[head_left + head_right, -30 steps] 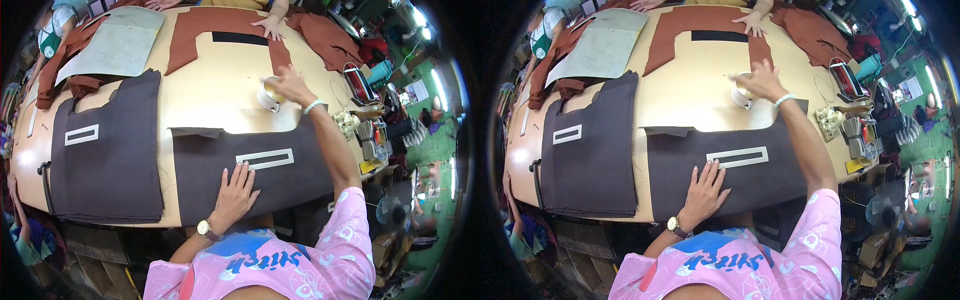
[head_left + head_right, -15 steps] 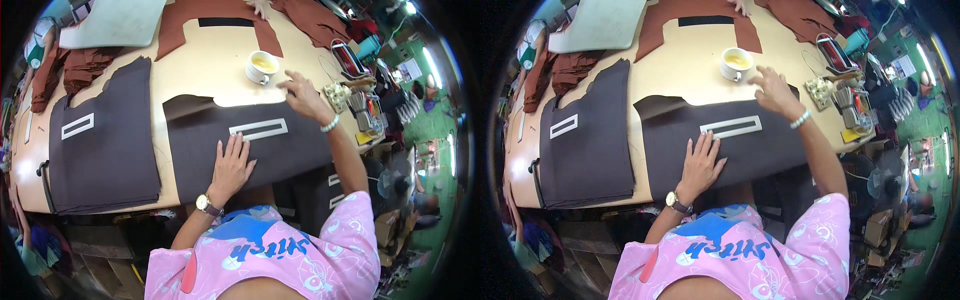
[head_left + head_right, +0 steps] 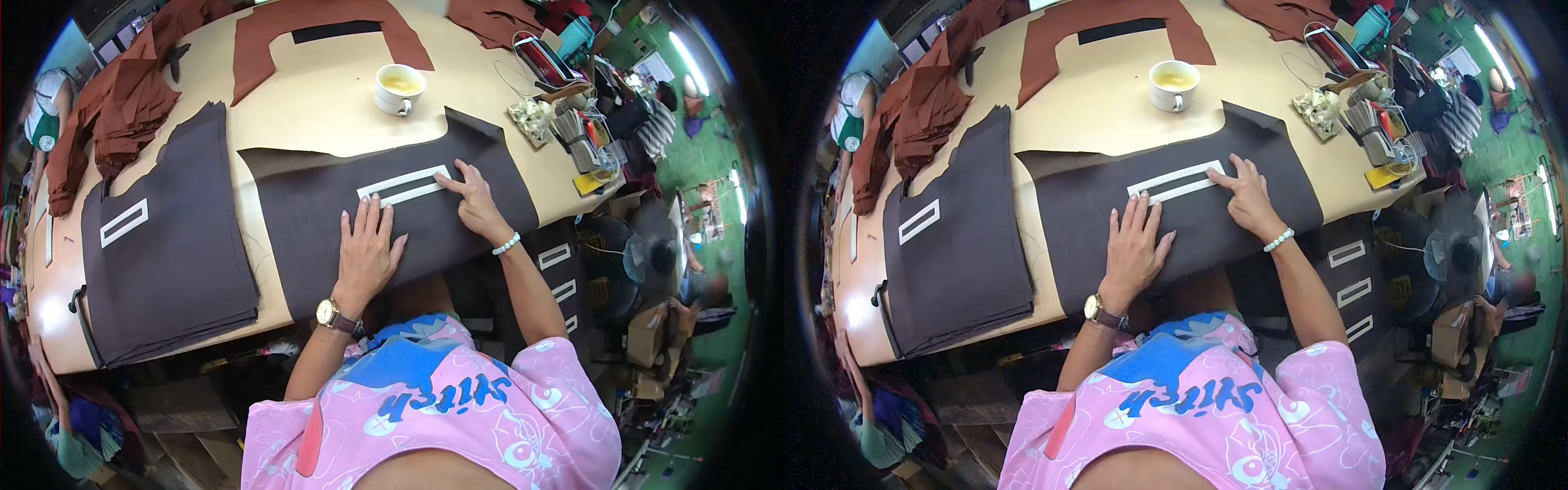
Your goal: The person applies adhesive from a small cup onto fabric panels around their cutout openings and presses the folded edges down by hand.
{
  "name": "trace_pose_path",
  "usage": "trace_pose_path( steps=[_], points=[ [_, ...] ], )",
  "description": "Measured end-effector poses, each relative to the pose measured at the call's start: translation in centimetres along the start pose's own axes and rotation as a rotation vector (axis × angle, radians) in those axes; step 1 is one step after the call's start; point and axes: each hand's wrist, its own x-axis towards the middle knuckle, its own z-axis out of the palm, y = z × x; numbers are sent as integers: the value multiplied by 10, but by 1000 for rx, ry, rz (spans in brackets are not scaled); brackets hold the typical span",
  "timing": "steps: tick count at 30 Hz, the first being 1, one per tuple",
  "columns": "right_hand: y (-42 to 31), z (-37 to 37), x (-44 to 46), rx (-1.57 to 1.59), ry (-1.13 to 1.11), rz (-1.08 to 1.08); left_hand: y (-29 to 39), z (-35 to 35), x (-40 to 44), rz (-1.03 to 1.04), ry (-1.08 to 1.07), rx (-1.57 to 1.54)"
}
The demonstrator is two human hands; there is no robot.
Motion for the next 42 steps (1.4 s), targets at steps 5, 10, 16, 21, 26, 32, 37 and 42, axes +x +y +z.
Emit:
trace_pose_path(
  steps=[5, 10, 16, 21, 26, 32, 37, 42],
  points=[
    [-15, 2, 0, -438, -44, 93, -1, 0, -1, -2, -8, 0],
    [-24, 7, -8, -801, 25, -6, 0, 0, -1, 0, -16, 3],
    [-31, 3, -15, -814, 40, -81, 0, -1, -1, -1, -17, -7],
    [-19, 4, 3, -849, 6, 4, 0, 0, -2, -6, 0, -36],
    [-15, -3, 4, -890, -87, -44, 0, -3, -3, -1, 84, -75],
    [-25, -2, 3, -938, -154, -88, -2, -6, -2, -24, 295, -168],
    [-41, 8, 2, -844, -146, -131, -4, -11, -4, -49, 397, -300],
    [-65, 17, 2, -834, -148, -171, -4, -13, -5, -72, 467, -373]
  ],
)
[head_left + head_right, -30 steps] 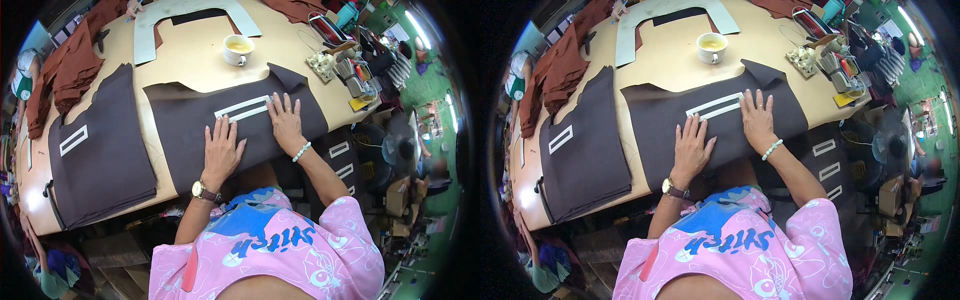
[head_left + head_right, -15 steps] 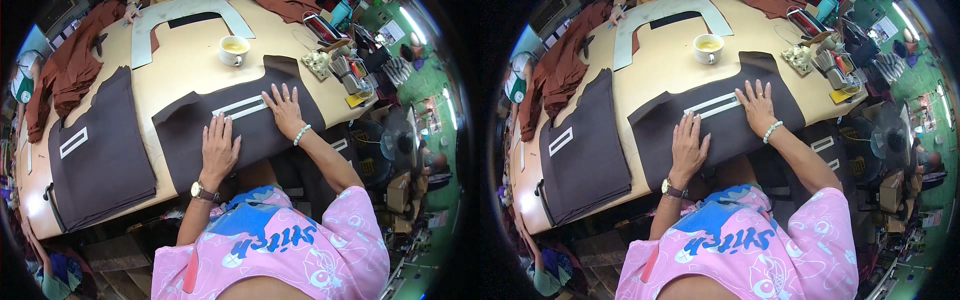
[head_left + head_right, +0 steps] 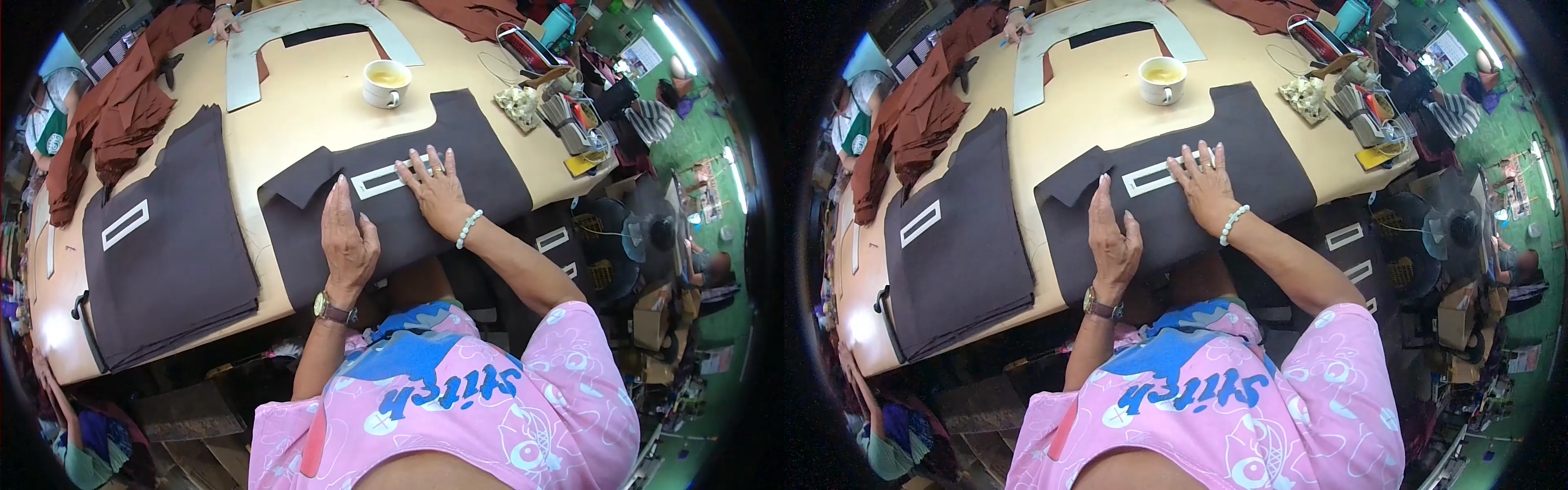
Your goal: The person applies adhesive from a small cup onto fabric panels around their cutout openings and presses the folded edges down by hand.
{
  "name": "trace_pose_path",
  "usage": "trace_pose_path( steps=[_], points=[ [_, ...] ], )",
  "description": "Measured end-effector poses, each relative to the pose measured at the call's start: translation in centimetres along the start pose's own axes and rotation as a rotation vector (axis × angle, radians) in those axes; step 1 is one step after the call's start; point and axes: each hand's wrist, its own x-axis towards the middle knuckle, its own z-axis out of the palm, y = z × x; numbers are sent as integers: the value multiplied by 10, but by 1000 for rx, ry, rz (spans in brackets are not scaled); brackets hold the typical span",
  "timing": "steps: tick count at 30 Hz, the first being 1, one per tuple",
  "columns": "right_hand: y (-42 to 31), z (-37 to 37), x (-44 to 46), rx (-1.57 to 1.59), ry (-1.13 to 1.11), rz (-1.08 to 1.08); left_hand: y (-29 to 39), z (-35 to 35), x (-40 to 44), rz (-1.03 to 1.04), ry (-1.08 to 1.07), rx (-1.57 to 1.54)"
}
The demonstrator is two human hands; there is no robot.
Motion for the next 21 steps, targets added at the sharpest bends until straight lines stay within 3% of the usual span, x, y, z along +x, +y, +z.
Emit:
trace_pose_path(
  steps=[21],
  points=[
    [-41, -13, 17, 162, 92, -159, -1, -2, -3, -38, 88, -75]
  ],
)
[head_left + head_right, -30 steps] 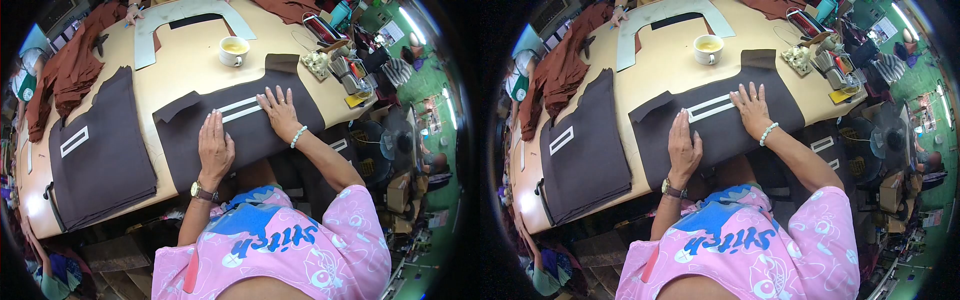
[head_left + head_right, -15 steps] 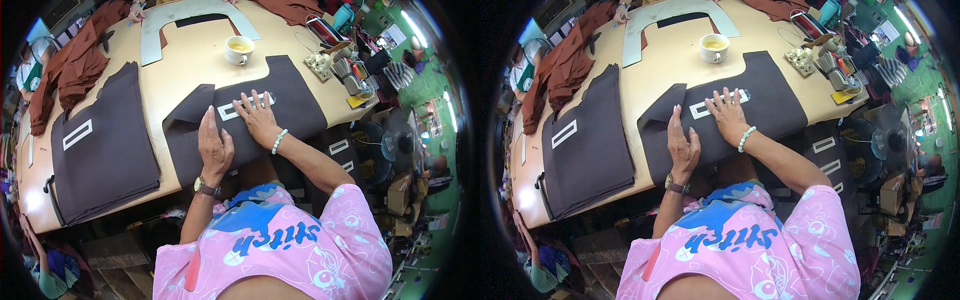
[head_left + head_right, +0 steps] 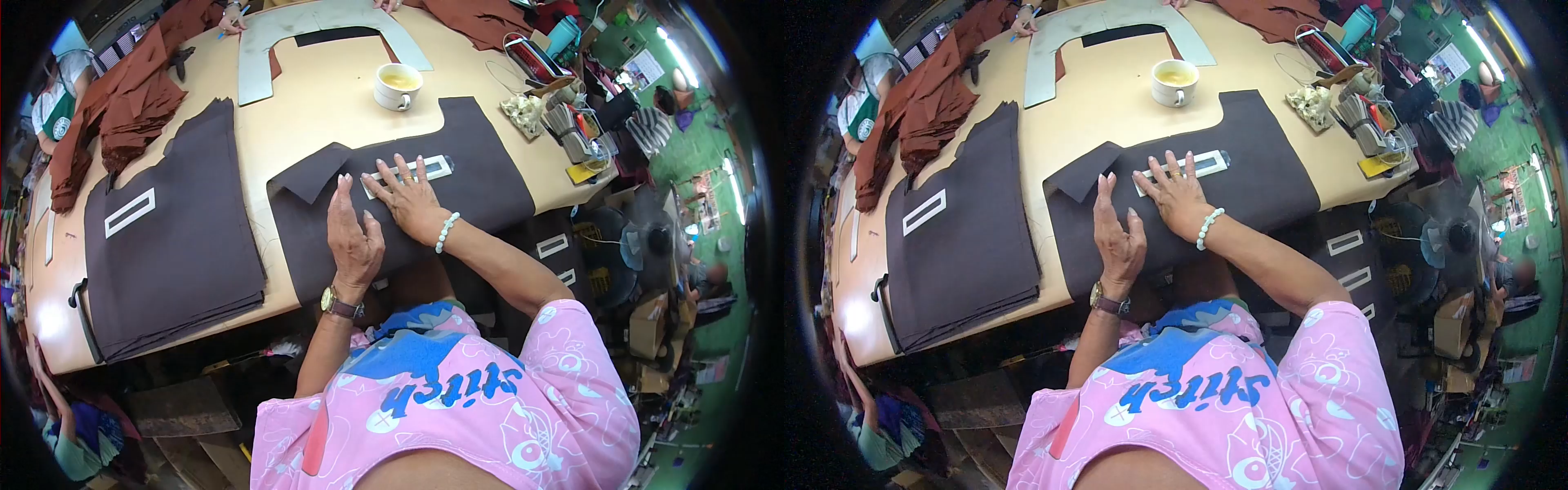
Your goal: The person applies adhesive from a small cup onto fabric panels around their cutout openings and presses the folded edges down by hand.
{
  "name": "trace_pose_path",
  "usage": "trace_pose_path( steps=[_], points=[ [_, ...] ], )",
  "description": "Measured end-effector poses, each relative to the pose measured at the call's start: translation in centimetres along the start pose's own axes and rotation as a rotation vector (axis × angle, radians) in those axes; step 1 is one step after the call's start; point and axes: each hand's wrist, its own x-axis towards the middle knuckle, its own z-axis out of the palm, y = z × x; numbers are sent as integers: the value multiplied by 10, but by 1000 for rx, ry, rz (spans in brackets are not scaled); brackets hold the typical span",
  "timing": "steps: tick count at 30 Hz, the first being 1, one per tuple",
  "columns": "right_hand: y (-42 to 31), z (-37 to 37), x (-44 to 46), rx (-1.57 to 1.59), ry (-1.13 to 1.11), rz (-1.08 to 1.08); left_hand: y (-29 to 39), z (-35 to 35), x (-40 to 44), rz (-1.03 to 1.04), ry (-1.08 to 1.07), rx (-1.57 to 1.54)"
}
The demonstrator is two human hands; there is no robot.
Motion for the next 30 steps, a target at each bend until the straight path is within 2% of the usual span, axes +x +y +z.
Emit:
trace_pose_path(
  steps=[8, 11, 14, 17, 18, 21, 22, 25, 27, 30],
  points=[
    [11, 7, -7, 149, 49, -122, -2, -2, 0, -275, 35, -121],
    [15, 8, -8, 263, -11, -144, -4, -2, 1, -352, 47, -127],
    [25, -3, -10, 592, -105, -130, -3, -3, 2, -417, 38, -137],
    [45, -9, -9, 762, -165, -183, -3, -4, 2, -446, 25, -117],
    [49, -7, -10, 847, -155, -146, -2, -3, 3, -446, 20, -110],
    [81, 2, -19, 974, 128, 8, 0, -5, 7, -526, 16, -135],
    [96, 4, -22, 896, 205, 80, -1, -8, 10, -534, 9, -121],
    [143, 21, -39, 477, 350, 392, -32, -21, 19, -333, 41, 294],
    [171, 36, -49, 278, 310, 582, -44, -33, 28, -369, -26, 615],
    [190, 44, -59, 318, 211, 807, -57, -40, 28, -375, -98, 790]
  ],
)
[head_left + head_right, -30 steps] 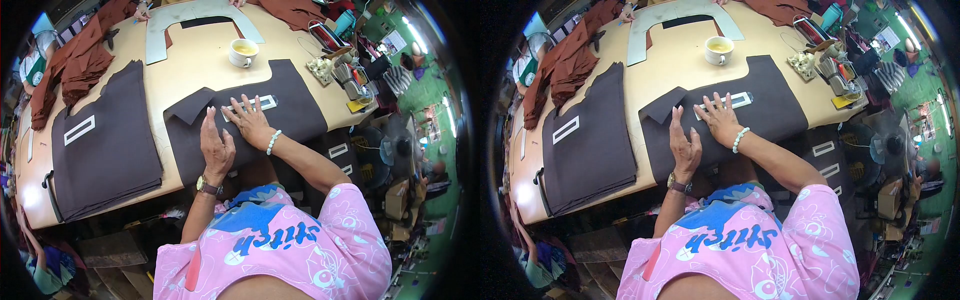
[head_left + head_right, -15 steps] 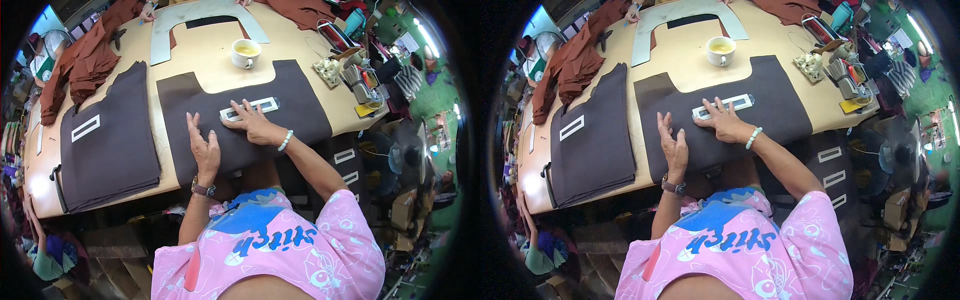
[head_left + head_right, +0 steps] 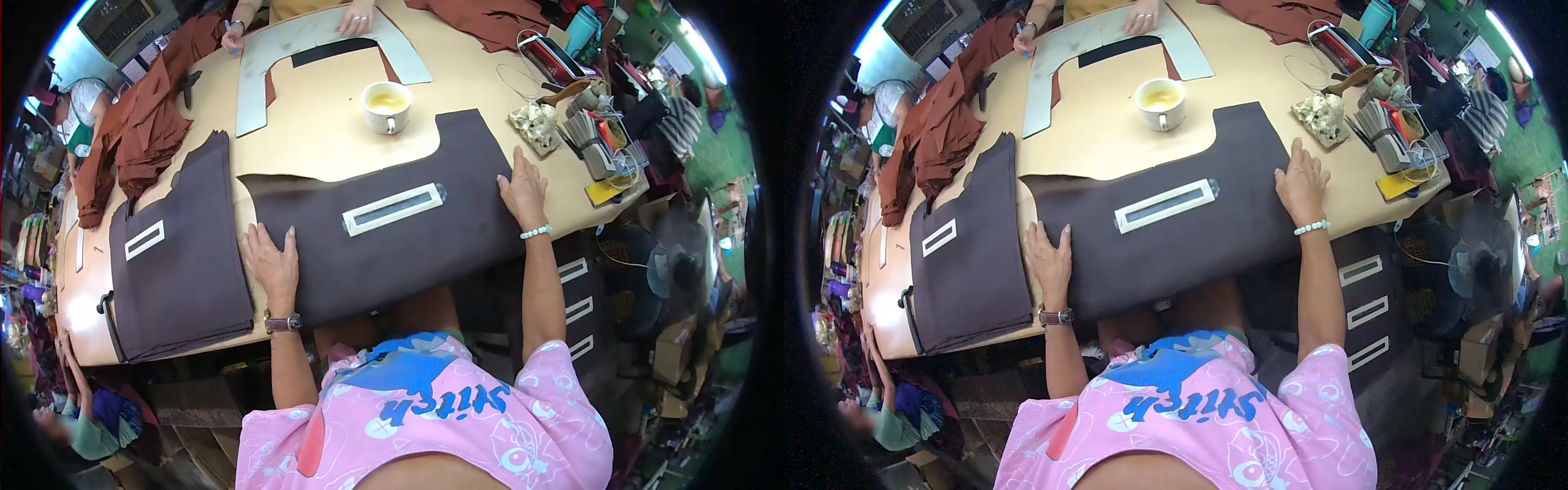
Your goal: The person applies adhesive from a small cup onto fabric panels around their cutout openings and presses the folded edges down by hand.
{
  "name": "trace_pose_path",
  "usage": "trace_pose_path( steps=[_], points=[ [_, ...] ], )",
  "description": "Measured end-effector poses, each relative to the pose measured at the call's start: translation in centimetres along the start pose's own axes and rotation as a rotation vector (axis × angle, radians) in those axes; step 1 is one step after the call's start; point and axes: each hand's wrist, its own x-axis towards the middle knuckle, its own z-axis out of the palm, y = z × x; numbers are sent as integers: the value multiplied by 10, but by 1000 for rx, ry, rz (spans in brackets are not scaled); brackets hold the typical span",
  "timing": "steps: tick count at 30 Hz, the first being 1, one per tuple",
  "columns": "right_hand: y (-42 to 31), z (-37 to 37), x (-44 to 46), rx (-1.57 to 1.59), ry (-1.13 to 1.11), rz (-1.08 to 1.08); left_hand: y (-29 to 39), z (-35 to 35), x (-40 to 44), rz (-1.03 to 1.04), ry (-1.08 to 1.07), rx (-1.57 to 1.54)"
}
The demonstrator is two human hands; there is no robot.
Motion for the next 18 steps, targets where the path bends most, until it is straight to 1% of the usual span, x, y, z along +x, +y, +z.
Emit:
trace_pose_path(
  steps=[1, 2, 3, 5, 6, 7, 9, 10, 12, 14, 15, 17, 18],
  points=[
    [3, 4, 1, 20, 32, 7, 1, 0, 1, 1, -24, 39],
    [6, 11, 1, 39, 63, 15, 1, 3, 2, 33, 44, -32],
    [7, 15, 1, 58, 93, 23, -1, 6, 2, 57, 29, -78],
    [7, 18, 4, 221, 79, -6, -4, 8, 5, 108, 3, -170],
    [6, 19, 6, 301, 75, -18, -1, 5, 8, 23, -85, -240],
    [3, 19, 8, 316, 64, -34, 4, 3, 8, -41, -62, -370],
    [-1, 10, 15, 514, -100, 25, 20, -4, 7, -172, -19, -629],
    [-1, 8, 17, 592, -83, 36, 29, -16, 7, -223, -14, -515],
    [-1, 7, 19, 748, -54, 60, 26, -25, 10, -279, -62, -334],
    [-1, 2, 18, 661, -75, 106, 27, -40, 12, -327, -144, -143],
    [-1, -1, 18, 617, -85, 128, 26, -45, 14, -360, -201, -108],
    [0, -3, 20, 661, -170, 161, 14, -44, 12, -350, -275, -500],
    [0, -4, 21, 683, -211, 175, 10, -36, 12, -279, -236, -560]
  ],
)
